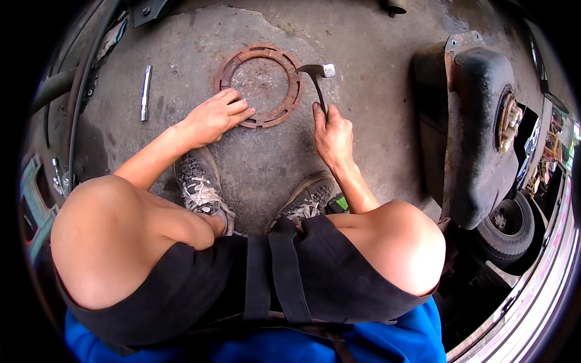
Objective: The person taps a metal locking ring on a fuel tank using a hammer and a metal tool while kneeling on the ground.
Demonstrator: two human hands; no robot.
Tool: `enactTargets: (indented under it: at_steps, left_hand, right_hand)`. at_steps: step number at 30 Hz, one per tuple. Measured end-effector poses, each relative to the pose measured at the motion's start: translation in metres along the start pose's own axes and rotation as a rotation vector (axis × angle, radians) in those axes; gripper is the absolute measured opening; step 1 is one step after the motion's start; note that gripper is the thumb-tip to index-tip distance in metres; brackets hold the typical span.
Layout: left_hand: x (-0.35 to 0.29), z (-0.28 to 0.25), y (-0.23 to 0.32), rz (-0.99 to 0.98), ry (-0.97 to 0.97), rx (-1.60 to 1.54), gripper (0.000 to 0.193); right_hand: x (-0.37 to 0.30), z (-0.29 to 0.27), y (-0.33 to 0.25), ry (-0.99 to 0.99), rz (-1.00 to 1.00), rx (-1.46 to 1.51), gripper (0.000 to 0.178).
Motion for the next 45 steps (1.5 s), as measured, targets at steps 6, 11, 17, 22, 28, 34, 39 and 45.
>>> enactTargets:
  at_steps: [6, 11, 17, 22, 28, 34, 39, 45]
  left_hand:
    - [0.004, 0.001, 0.003, -0.009, -0.005, 0.028, 0.054]
    - [0.004, 0.000, 0.004, 0.000, 0.006, 0.100, 0.054]
    - [0.003, -0.001, 0.008, -0.001, -0.026, 0.064, 0.053]
    - [0.007, -0.004, 0.003, -0.005, -0.036, 0.066, 0.053]
    - [0.009, -0.005, 0.003, -0.008, -0.042, 0.069, 0.055]
    - [0.006, -0.001, 0.004, 0.051, -0.010, 0.061, 0.057]
    - [0.010, -0.002, 0.002, 0.036, -0.014, 0.082, 0.053]
    - [0.008, -0.002, 0.002, 0.020, -0.034, 0.106, 0.053]
  right_hand:
    - [-0.002, 0.004, 0.006, 0.033, -0.054, -0.019, 0.036]
    - [-0.003, -0.002, -0.004, 0.086, -0.120, 0.096, 0.037]
    - [-0.003, -0.001, -0.010, 0.041, -0.145, -0.103, 0.035]
    - [0.001, 0.008, -0.005, -0.030, -0.154, -0.051, 0.036]
    - [-0.006, -0.001, -0.007, 0.022, -0.086, 0.265, 0.041]
    - [-0.015, 0.002, -0.004, -0.051, -0.024, 0.201, 0.039]
    - [-0.015, 0.012, 0.013, -0.036, -0.020, 0.062, 0.039]
    - [-0.023, 0.003, 0.000, 0.093, -0.069, 0.143, 0.034]
Point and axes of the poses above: each hand's wrist, its own x-axis towards the middle knuckle, its own z-axis out of the palm, y = z × x, the point moved 4 cm from there along x, towards the middle knuckle, and after that the axes turned 8 degrees about -x, right-handed, at the moved point
